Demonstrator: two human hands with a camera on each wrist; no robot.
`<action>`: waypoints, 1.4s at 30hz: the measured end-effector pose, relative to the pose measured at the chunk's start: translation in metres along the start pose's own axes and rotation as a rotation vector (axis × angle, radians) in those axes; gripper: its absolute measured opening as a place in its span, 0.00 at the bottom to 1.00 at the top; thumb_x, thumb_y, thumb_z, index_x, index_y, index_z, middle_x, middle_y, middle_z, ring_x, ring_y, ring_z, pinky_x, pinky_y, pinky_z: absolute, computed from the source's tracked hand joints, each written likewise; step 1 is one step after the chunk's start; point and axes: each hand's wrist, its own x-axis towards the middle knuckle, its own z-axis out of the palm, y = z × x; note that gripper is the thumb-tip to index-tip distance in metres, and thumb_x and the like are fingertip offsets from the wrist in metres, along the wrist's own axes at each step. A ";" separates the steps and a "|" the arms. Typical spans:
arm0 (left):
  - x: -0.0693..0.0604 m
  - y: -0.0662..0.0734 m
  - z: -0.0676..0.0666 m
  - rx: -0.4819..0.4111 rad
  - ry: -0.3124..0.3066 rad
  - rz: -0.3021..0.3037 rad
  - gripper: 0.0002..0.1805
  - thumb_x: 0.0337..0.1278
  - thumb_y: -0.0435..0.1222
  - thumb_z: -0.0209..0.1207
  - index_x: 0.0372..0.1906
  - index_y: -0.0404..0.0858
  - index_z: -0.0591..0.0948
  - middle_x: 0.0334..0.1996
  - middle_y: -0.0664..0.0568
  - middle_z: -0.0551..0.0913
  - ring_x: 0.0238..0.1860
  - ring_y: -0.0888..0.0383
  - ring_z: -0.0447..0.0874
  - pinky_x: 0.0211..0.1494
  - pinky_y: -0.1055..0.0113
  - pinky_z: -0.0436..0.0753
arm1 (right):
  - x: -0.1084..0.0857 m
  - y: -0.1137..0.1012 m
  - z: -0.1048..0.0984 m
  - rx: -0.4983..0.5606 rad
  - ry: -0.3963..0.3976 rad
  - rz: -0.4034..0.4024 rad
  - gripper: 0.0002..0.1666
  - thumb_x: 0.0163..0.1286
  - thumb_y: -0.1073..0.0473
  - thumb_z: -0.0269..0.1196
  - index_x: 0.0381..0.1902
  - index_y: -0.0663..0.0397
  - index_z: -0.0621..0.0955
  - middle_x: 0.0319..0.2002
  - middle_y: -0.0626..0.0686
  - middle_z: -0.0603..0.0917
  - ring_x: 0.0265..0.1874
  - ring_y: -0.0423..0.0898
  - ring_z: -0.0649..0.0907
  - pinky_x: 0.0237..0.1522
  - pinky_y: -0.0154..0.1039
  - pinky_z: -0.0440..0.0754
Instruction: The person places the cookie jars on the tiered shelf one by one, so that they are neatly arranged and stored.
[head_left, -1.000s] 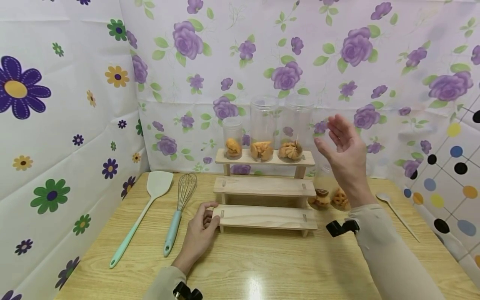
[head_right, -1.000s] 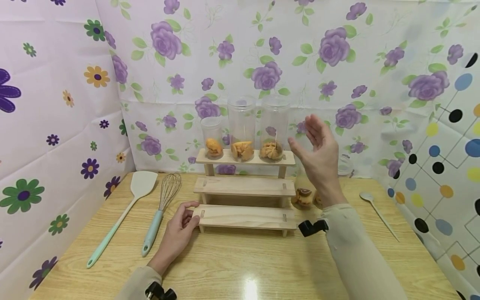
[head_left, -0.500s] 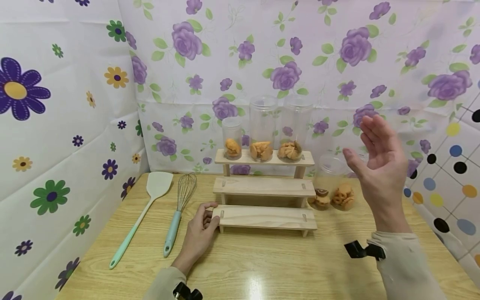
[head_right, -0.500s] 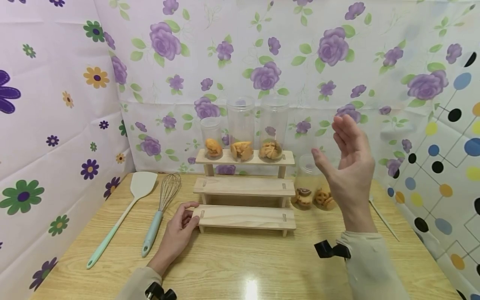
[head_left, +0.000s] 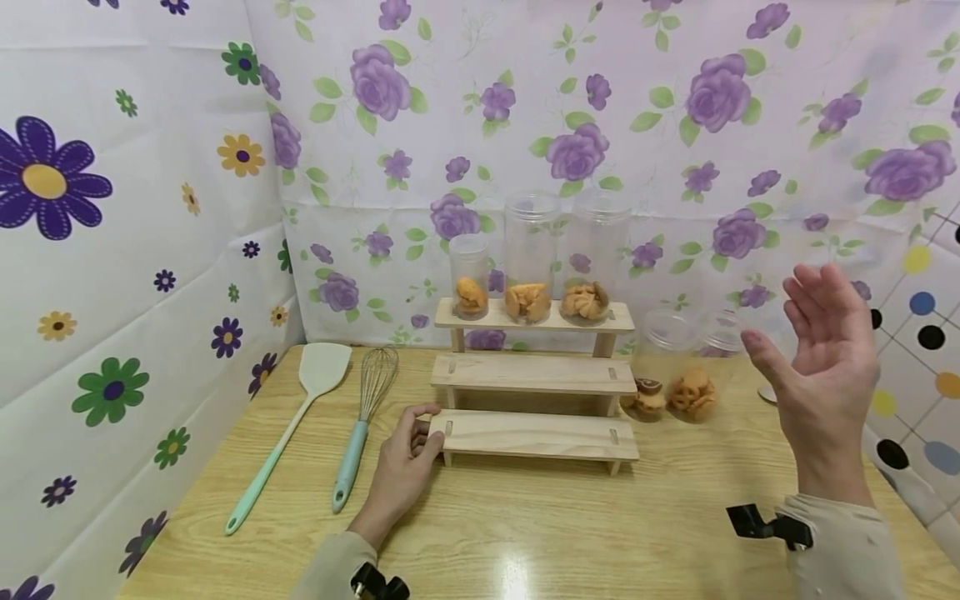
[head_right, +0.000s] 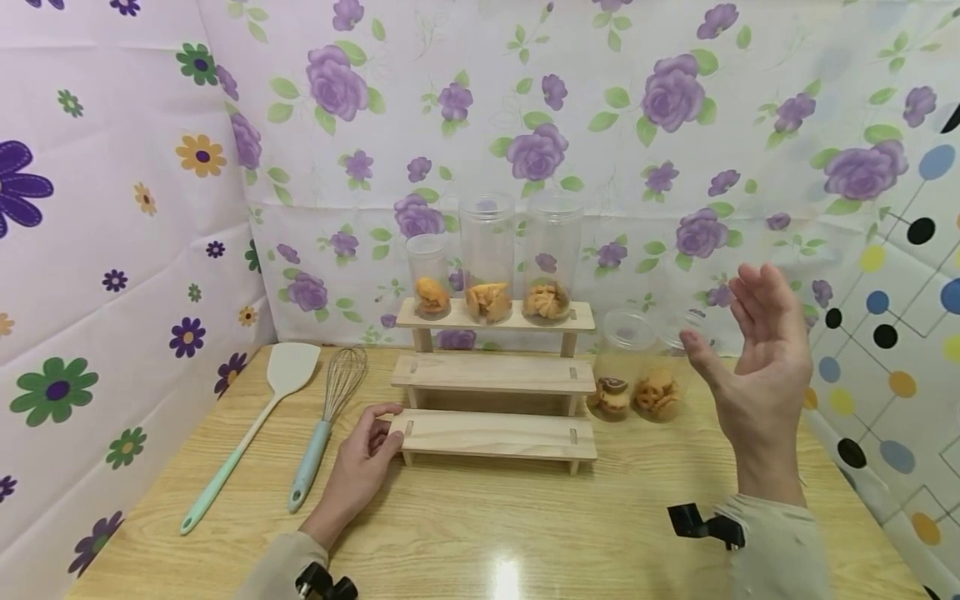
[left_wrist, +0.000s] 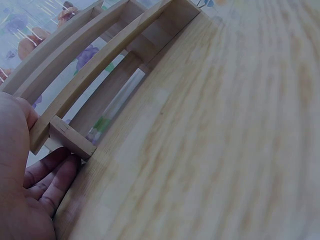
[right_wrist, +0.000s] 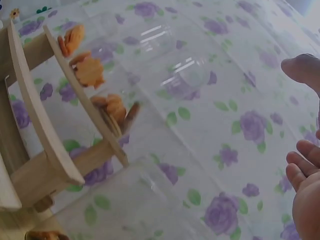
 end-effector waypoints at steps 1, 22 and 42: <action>0.000 0.000 0.000 0.002 0.001 0.000 0.20 0.85 0.38 0.61 0.73 0.48 0.78 0.43 0.50 0.84 0.32 0.58 0.77 0.39 0.68 0.77 | -0.001 0.001 -0.004 -0.005 0.004 0.009 0.57 0.52 0.91 0.69 0.81 0.67 0.70 0.77 0.69 0.72 0.78 0.62 0.71 0.80 0.39 0.69; -0.001 0.001 -0.001 0.005 0.004 -0.003 0.19 0.85 0.38 0.61 0.72 0.50 0.79 0.43 0.50 0.85 0.36 0.56 0.81 0.40 0.67 0.78 | -0.045 0.076 -0.088 -0.495 -0.074 0.476 0.61 0.74 0.70 0.74 0.92 0.42 0.53 0.87 0.53 0.62 0.85 0.48 0.65 0.81 0.30 0.62; -0.001 0.003 -0.001 0.013 -0.002 0.001 0.20 0.85 0.38 0.60 0.73 0.47 0.78 0.44 0.51 0.86 0.38 0.55 0.82 0.42 0.67 0.80 | -0.082 0.136 -0.112 -0.645 -0.140 0.574 0.58 0.77 0.61 0.74 0.93 0.45 0.54 0.85 0.63 0.64 0.80 0.50 0.72 0.71 0.25 0.73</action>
